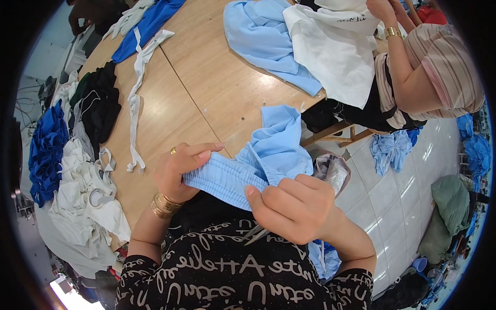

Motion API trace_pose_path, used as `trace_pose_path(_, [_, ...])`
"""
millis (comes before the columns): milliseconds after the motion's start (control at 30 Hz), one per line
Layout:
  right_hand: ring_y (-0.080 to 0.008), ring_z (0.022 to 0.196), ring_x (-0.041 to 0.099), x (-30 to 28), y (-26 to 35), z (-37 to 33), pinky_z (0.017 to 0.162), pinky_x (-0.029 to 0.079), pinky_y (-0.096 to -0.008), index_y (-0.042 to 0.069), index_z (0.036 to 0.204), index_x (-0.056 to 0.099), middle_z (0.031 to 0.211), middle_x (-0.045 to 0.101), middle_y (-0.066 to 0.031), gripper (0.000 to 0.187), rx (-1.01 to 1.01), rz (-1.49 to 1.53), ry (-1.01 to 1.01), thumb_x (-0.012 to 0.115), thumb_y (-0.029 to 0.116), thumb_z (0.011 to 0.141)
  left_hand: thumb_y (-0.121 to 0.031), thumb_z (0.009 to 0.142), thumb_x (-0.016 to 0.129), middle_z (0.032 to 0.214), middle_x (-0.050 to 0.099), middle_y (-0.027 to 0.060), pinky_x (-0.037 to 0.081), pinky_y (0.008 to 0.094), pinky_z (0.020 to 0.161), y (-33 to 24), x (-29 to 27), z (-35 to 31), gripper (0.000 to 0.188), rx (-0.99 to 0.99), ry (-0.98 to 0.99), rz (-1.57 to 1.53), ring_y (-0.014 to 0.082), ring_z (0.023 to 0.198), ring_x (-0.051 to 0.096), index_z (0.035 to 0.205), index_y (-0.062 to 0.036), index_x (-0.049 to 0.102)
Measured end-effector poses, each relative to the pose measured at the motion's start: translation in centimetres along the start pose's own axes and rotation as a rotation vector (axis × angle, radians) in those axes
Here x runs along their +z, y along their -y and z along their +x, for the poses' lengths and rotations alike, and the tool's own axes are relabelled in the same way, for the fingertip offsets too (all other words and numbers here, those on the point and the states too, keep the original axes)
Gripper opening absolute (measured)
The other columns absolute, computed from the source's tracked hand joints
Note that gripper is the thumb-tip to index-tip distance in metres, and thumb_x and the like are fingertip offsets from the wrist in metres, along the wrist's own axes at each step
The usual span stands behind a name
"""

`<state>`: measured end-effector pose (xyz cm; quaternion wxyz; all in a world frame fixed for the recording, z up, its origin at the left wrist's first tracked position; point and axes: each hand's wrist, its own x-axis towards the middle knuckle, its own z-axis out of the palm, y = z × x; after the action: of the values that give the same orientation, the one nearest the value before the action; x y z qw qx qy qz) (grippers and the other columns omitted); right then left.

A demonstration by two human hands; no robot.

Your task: Using small scissors to trim threads and adjust the elastic waistband on blue garments in a factory setting.

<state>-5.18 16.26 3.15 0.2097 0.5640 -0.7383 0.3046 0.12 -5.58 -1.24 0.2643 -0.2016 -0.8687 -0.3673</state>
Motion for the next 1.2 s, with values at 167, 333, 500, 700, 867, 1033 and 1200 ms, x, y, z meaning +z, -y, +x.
trace_pose_path(167, [-0.0065, 0.044, 0.036, -0.2, 0.0, -0.3, 0.039, 0.020, -0.0202, 0.008, 0.067, 0.059, 0.059, 0.043, 0.0035, 0.014, -0.027, -0.023, -0.015, 0.068, 0.004, 0.058, -0.011, 0.059, 0.075, 0.103, 0.063, 0.0073, 0.044, 0.0248, 0.048, 0.4, 0.1, -0.3, 0.048, 0.077, -0.020, 0.009, 0.0169, 0.059, 0.055, 0.099, -0.0084, 0.048])
trace_pose_path(333, [-0.0065, 0.044, 0.035, -0.1, -0.1, -0.6, 0.039, 0.019, -0.0202, 0.009, 0.065, 0.058, 0.058, 0.043, 0.0038, 0.015, -0.039, -0.039, -0.049, 0.070, 0.003, 0.058, -0.011, 0.061, 0.074, 0.106, 0.062, 0.0078, 0.043, 0.0253, 0.048, 0.8, 0.4, -0.5, 0.049, 0.084, -0.025, -0.062, 0.0183, 0.060, 0.055, 0.101, -0.0109, 0.046])
trace_pose_path(500, [-0.0066, 0.044, 0.035, -0.2, -0.1, -0.9, 0.039, 0.020, -0.0200, 0.009, 0.065, 0.058, 0.058, 0.044, 0.0039, 0.015, -0.030, -0.035, -0.040, 0.070, 0.003, 0.059, -0.011, 0.062, 0.074, 0.107, 0.061, 0.0077, 0.044, 0.0261, 0.051, 1.1, 0.4, -0.7, 0.047, 0.060, -0.018, -0.191, 0.0193, 0.062, 0.056, 0.100, -0.0126, 0.046])
trace_pose_path(700, [-0.0098, 0.045, 0.039, -0.2, -0.1, -1.4, 0.039, 0.026, -0.0217, 0.004, 0.078, 0.063, 0.062, 0.047, 0.0010, 0.023, -0.029, 0.006, 0.026, 0.070, 0.001, 0.056, -0.010, 0.060, 0.074, 0.106, 0.062, 0.0079, 0.045, 0.0257, 0.053, 0.3, 0.0, -0.3, 0.044, 0.025, 0.048, -0.140, 0.0193, 0.064, 0.056, 0.096, -0.0094, 0.050])
trace_pose_path(867, [-0.0120, 0.046, 0.044, 0.3, -0.1, -1.6, 0.040, 0.032, -0.0227, 0.003, 0.078, 0.063, 0.061, 0.049, -0.0005, 0.022, 0.016, 0.061, 0.046, 0.068, 0.003, 0.057, -0.006, 0.061, 0.071, 0.104, 0.062, 0.0082, 0.046, 0.0256, 0.054, -0.2, 0.4, 0.2, 0.038, 0.061, 0.009, -0.109, 0.0185, 0.065, 0.057, 0.093, -0.0051, 0.053])
trace_pose_path(1033, [-0.0176, 0.050, 0.052, -0.9, -1.6, -1.2, 0.043, 0.037, -0.0264, 0.005, 0.076, 0.063, 0.061, 0.053, -0.0037, 0.015, 0.310, 0.275, -0.001, 0.067, 0.008, 0.062, -0.005, 0.062, 0.070, 0.095, 0.064, 0.0061, 0.046, 0.0262, 0.055, -0.4, -0.1, 0.9, 0.033, -0.028, 0.150, -0.102, 0.0187, 0.065, 0.058, 0.092, -0.0073, 0.058])
trace_pose_path(1200, [-0.0144, 0.053, 0.044, -1.6, -3.0, -0.2, 0.047, 0.032, -0.0244, 0.003, 0.073, 0.060, 0.062, 0.048, -0.0038, 0.015, 0.590, 0.389, 0.071, 0.072, 0.007, 0.064, -0.012, 0.071, 0.069, 0.079, 0.063, 0.0046, 0.044, 0.0240, 0.054, -1.5, -0.9, 2.1, 0.023, -0.328, 0.346, -0.260, 0.0165, 0.061, 0.057, 0.092, -0.0074, 0.060])
